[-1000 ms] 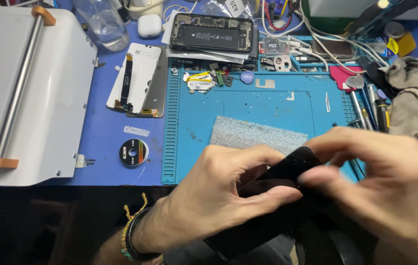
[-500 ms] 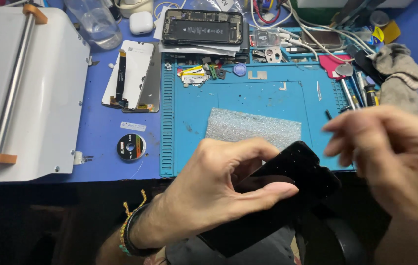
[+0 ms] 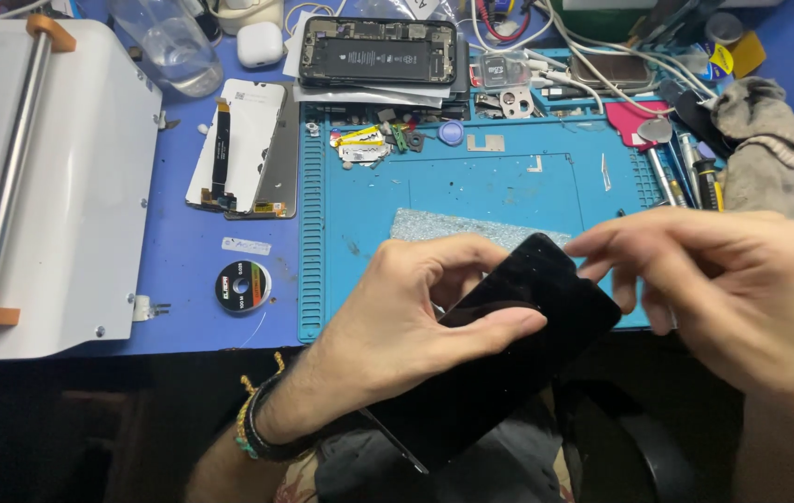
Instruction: Cleaning a smartphone screen with a cloth and liquid solution on a repair workbench
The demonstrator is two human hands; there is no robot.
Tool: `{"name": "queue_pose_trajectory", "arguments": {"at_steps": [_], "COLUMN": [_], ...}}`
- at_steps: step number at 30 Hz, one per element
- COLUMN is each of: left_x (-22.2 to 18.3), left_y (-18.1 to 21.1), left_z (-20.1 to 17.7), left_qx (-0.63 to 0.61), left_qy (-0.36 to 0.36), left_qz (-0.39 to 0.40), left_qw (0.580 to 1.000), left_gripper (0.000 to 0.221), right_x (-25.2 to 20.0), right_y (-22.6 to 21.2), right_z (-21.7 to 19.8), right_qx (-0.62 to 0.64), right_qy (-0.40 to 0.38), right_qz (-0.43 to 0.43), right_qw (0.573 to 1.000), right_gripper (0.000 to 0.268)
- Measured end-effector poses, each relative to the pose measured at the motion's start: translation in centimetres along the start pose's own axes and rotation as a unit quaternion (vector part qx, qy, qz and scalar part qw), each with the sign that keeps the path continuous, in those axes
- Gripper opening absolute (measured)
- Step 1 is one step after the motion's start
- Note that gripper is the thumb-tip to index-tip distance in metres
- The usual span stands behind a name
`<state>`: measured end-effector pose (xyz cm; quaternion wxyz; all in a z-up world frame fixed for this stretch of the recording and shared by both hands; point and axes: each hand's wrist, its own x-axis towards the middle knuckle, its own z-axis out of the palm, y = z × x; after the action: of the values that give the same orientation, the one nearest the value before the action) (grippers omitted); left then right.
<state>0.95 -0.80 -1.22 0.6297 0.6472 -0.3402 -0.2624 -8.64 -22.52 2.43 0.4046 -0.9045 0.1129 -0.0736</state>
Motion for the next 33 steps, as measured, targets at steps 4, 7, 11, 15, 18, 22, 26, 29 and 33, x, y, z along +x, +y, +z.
{"name": "queue_pose_trajectory", "arguments": {"at_steps": [4,7,11,15,18,22,26,29,33], "left_x": [0.2,0.0,0.0,-0.2,0.0,-0.2,-0.4,-0.3,-1.1], "left_y": [-0.1,-0.3,-0.6,-0.2,-0.4,-0.2,0.3,0.0,1.0], "left_z": [0.3,0.0,0.0,0.0,-0.2,0.0,-0.5,0.1,-0.2], "left_qx": [0.016,0.057,0.049,0.044,0.025,0.058,0.026,0.038,-0.019], "left_qy": [-0.031,-0.01,-0.007,0.007,-0.001,-0.004,0.049,0.03,0.086], "left_qz": [0.033,0.074,0.055,0.077,0.047,0.088,0.045,0.067,0.008], "left_qw": [0.999,0.996,0.997,0.996,0.999,0.994,0.997,0.997,0.996], "left_gripper": [0.017,0.032,0.03,0.033,0.032,0.032,0.029,0.03,0.033], "right_x": [1.1,1.9,2.1,2.4,1.5,2.0,1.2,0.7,1.0], "right_y": [-0.7,-0.8,-1.8,-0.1,-1.1,-0.7,-1.7,-2.6,4.6], "right_z": [1.1,0.8,1.6,1.0,0.5,0.9,0.8,1.5,-1.2], "right_qx": [-0.035,-0.066,-0.023,-0.032,-0.102,-0.083,-0.053,-0.03,-0.063], "right_qy": [-0.067,-0.01,-0.034,0.148,0.016,-0.074,0.111,0.015,0.128], "right_qz": [-0.063,0.0,-0.104,-0.091,-0.124,-0.082,-0.061,-0.045,-0.115], "right_qw": [0.995,0.998,0.994,0.984,0.987,0.99,0.991,0.998,0.983], "right_gripper": [0.017,0.038,0.02,0.032,0.014,0.032,0.036,0.044,0.054]}}
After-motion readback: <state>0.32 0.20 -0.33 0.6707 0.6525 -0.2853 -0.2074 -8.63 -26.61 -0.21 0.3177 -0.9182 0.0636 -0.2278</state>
